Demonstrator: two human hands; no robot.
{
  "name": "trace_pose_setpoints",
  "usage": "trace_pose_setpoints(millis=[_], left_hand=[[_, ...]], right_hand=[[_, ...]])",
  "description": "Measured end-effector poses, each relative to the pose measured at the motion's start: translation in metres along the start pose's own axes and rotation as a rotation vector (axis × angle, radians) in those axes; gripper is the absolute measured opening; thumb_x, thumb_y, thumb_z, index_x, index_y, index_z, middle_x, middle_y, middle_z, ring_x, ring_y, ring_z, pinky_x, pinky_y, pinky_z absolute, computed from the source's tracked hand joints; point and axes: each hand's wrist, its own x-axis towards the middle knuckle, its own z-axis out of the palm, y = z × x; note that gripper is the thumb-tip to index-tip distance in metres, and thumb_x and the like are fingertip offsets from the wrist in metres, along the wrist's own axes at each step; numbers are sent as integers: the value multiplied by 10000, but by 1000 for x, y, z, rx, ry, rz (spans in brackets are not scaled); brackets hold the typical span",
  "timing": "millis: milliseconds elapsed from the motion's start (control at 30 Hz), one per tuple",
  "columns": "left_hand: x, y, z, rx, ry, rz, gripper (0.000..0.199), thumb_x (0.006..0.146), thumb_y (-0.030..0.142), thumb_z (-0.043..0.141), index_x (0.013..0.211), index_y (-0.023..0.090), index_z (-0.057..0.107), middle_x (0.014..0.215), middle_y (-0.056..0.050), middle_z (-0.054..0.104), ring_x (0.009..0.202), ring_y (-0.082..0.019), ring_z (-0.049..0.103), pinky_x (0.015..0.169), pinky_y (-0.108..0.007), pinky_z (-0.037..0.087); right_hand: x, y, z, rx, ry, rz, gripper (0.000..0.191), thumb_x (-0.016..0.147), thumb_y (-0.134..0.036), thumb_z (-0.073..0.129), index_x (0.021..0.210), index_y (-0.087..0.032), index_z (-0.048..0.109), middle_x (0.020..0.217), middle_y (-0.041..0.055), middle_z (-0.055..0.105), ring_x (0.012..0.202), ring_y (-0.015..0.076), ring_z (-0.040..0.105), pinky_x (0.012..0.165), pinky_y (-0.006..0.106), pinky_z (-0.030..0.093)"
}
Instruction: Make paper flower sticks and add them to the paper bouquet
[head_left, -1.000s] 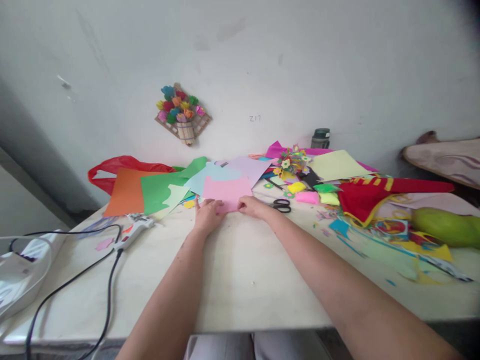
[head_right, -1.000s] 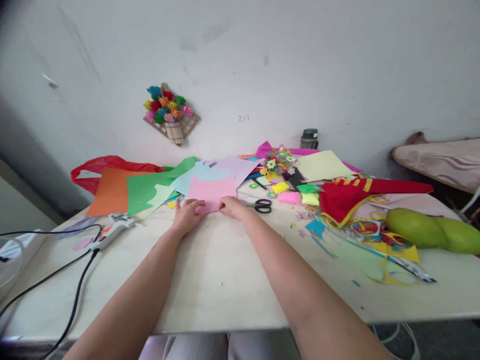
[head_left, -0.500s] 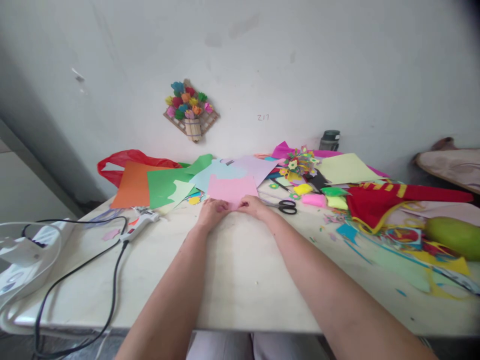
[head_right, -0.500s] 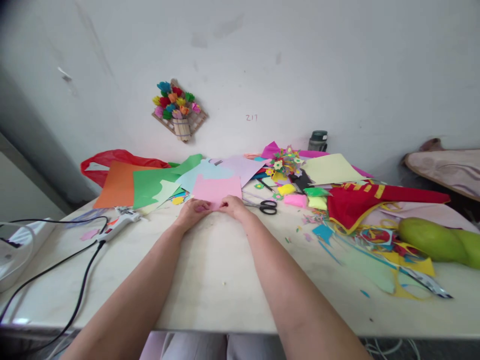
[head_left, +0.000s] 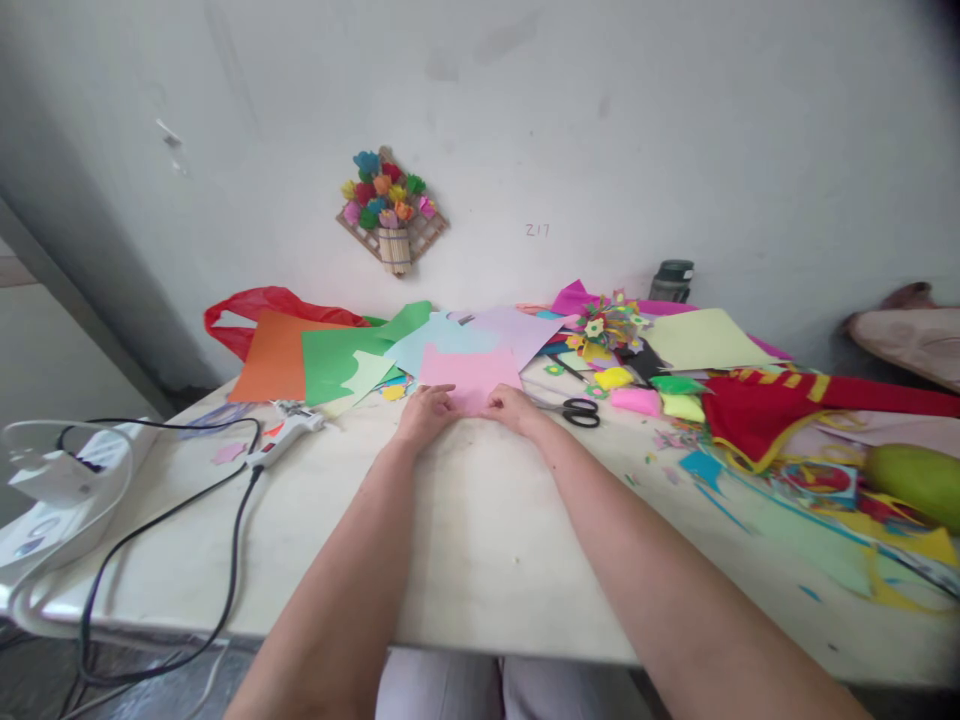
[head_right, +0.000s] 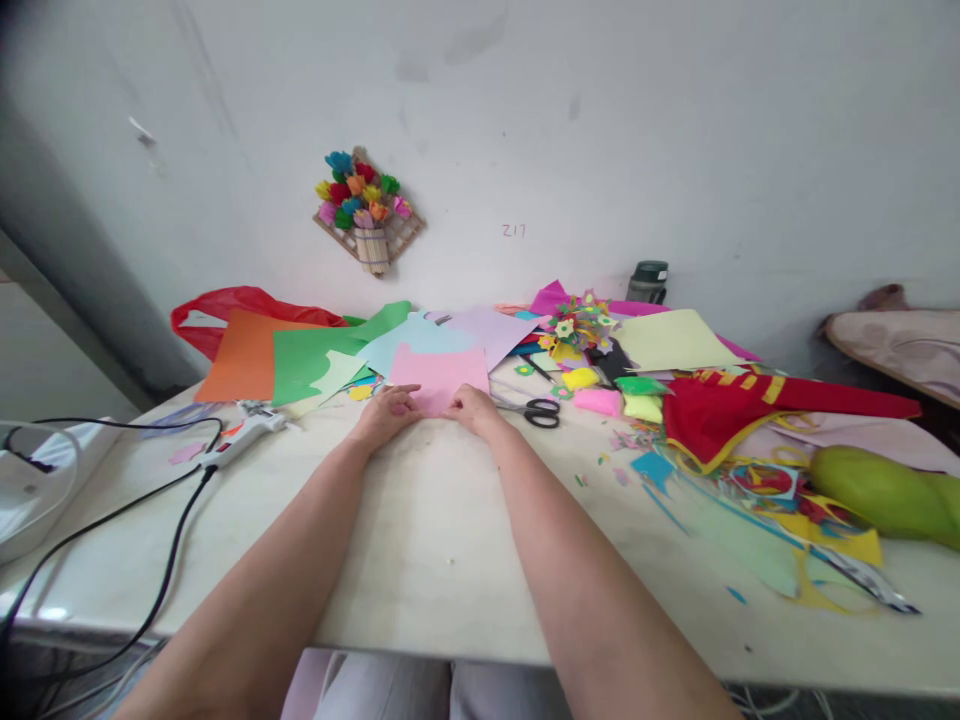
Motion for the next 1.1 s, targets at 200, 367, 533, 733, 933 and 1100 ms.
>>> trace_pose_setpoints(millis=[200, 367, 533, 733, 933, 1100], left_hand=[[1, 3, -1, 130, -60, -31, 153, 711, 335, 518, 677, 229, 623, 1205, 31, 528, 1071, -227, 445, 879, -407, 363], [0, 4, 0, 256, -59, -7, 206, 751, 353, 457, 734, 225, 617, 1233, -3, 504, 1100, -232, 424, 877, -416, 350], [0, 2, 4, 324, -64, -28, 253, 766, 393, 431, 740, 214, 608, 1274, -21, 463, 1131, -239, 392, 892, -419, 327], [1, 3, 5, 351, -63, -80, 290, 754, 431, 432, 716, 204, 609, 1286, -41, 448, 1149, -262, 366, 908, -448, 294], [2, 7, 2, 365, -65, -223, 302, 702, 474, 479, 651, 207, 610, 1282, -35, 450, 1200, -303, 290, 950, -511, 195], [1, 10, 0, 409, -37, -246, 244, 700, 431, 490, 651, 219, 601, 1269, -24, 463, 1234, -304, 243, 984, -554, 54]], right_hand=[[-1, -4, -4, -35, -26, 33, 146, 682, -284, 617, 621, -155, 589, 752, -8, 542, 655, 81, 482, 588, 179, 349], [-1, -7, -4, -59, -39, 73, 163, 683, -309, 616, 626, -158, 591, 790, 5, 562, 661, 86, 493, 589, 184, 353], [0, -8, -4, -68, -45, 82, 162, 678, -315, 619, 641, -158, 599, 834, 17, 571, 691, 95, 506, 612, 190, 365], [2, -8, -4, -70, -58, 87, 156, 661, -306, 637, 675, -153, 605, 871, 34, 573, 728, 103, 520, 645, 189, 382], [5, -5, -4, -64, -78, 49, 141, 661, -284, 639, 705, -155, 604, 852, 32, 571, 715, 97, 520, 642, 181, 390], [6, -4, -3, -57, -66, 43, 143, 658, -289, 642, 682, -154, 600, 832, 27, 563, 685, 90, 508, 630, 179, 385]])
